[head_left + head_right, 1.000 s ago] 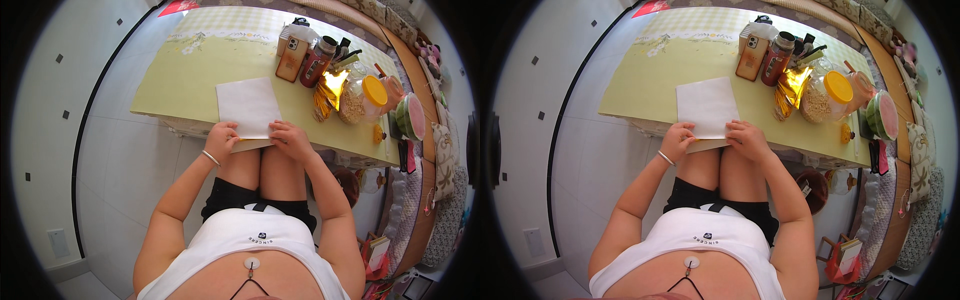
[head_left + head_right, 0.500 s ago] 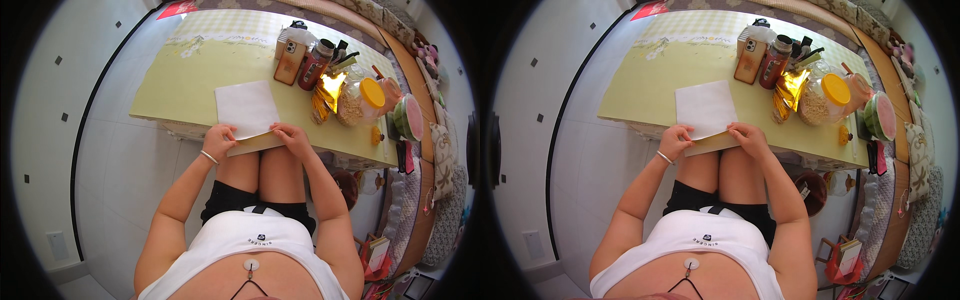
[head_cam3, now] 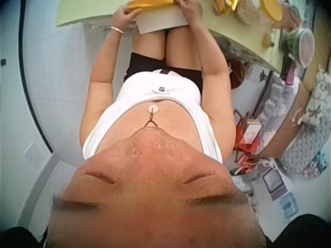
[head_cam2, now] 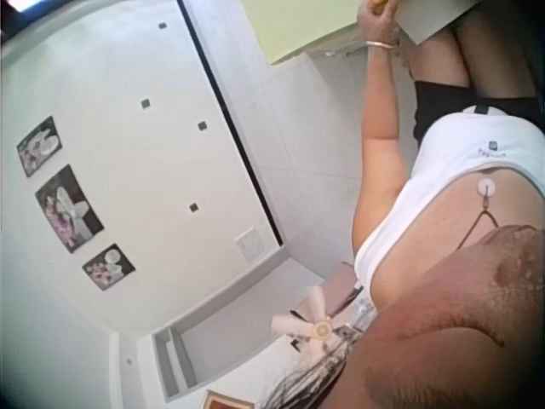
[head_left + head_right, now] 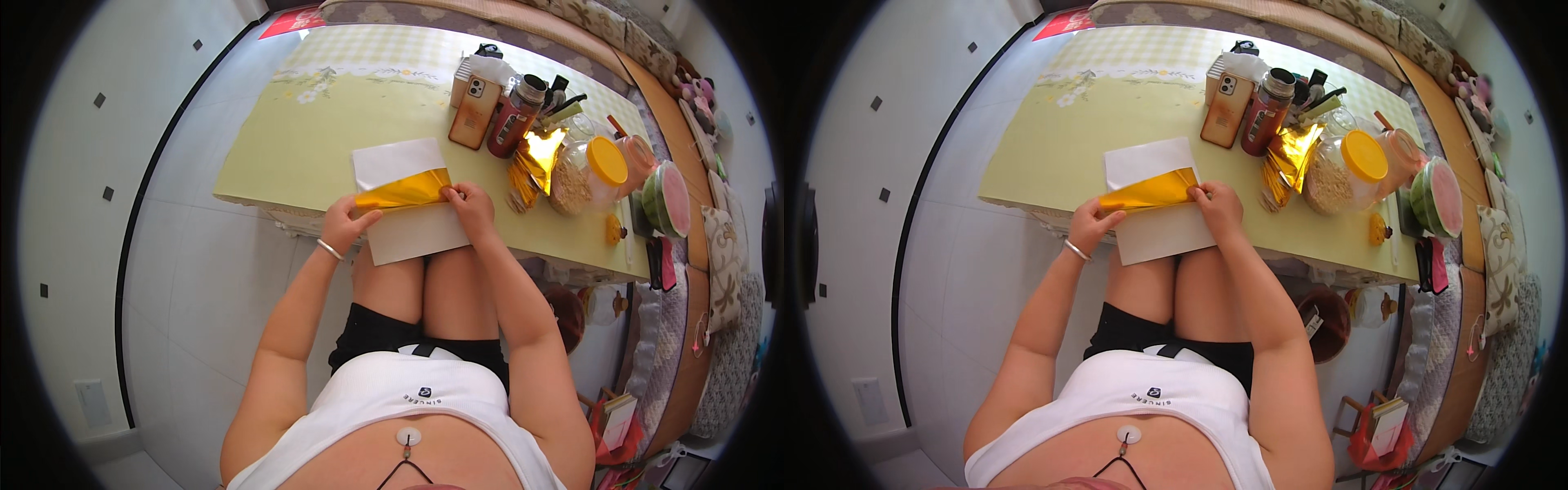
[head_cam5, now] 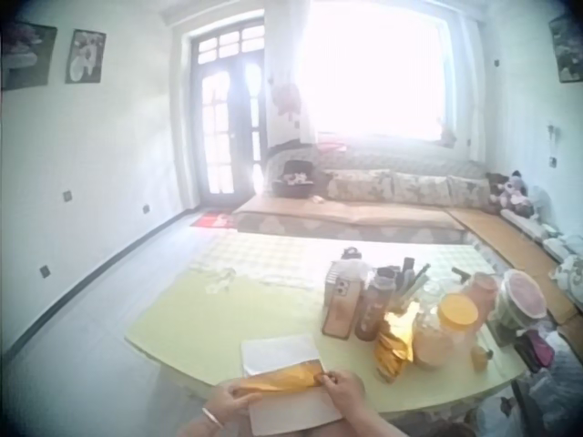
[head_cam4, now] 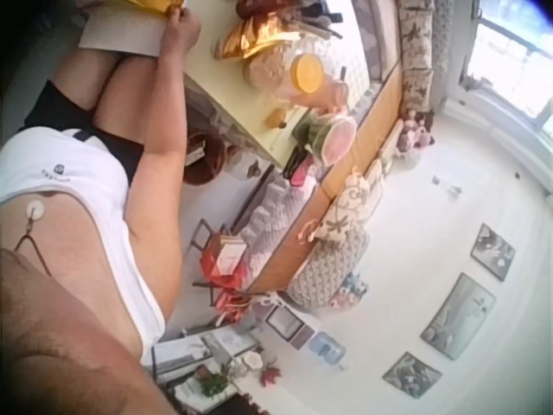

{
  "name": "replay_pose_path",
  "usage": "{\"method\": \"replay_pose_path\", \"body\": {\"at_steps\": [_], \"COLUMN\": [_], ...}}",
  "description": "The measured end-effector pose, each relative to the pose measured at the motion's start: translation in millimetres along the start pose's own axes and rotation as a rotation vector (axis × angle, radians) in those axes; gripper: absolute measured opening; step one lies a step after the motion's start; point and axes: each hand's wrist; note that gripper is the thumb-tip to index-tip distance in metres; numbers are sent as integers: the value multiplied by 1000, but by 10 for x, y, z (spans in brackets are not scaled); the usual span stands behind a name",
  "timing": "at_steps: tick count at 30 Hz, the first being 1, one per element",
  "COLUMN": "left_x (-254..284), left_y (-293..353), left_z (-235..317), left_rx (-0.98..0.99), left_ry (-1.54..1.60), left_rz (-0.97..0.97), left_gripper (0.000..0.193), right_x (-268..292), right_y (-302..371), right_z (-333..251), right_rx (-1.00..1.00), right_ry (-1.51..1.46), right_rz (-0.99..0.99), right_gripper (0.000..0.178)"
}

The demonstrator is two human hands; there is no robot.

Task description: The person sits on the floor and folds a rectangular sheet of gold-colored paper into a smaller square shape. They repeatedly fold the paper in half, press the creases, and unfold it to create a precise square packet, repeating this process multiple times.

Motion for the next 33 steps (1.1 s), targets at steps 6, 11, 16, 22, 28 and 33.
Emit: {"method": "replay_pose_path", "body": {"at_steps": [6, 11, 16, 22, 28, 33], "left_x": [-12, -144, -191, -221, -234, -220], "left_y": [-131, -59, -142, -211, -248, -283], "left_z": [-101, -144, -90, -138, -212, -216], "left_rx": [-243, -9, 75, 60, -21, -30], "left_ry": [-403, -296, -578, -733, -782, -851], "left_rz": [193, 373, 474, 529, 567, 534], "left_gripper": [21, 20, 20, 23, 26, 26], "right_x": [-83, -103, -136, -227, -240, -241], "right_y": [-54, 4, -122, -202, -206, -234], "right_z": [-60, -44, -144, -142, -184, -245], "right_rx": [-148, -95, -203, -245, -198, -142], "right_ry": [-30, 29, 212, 356, 429, 567], "right_rz": [35, 23, 27, 74, 61, 97], "right_gripper": [28, 32, 34, 35, 34, 30]}}
Point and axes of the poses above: each hand's wrist, its own y-axis away from the middle knuckle, its own x-axis out of the back of the hand, z = x × y, and after that the axes turned 12 degrees about -z, right-handed
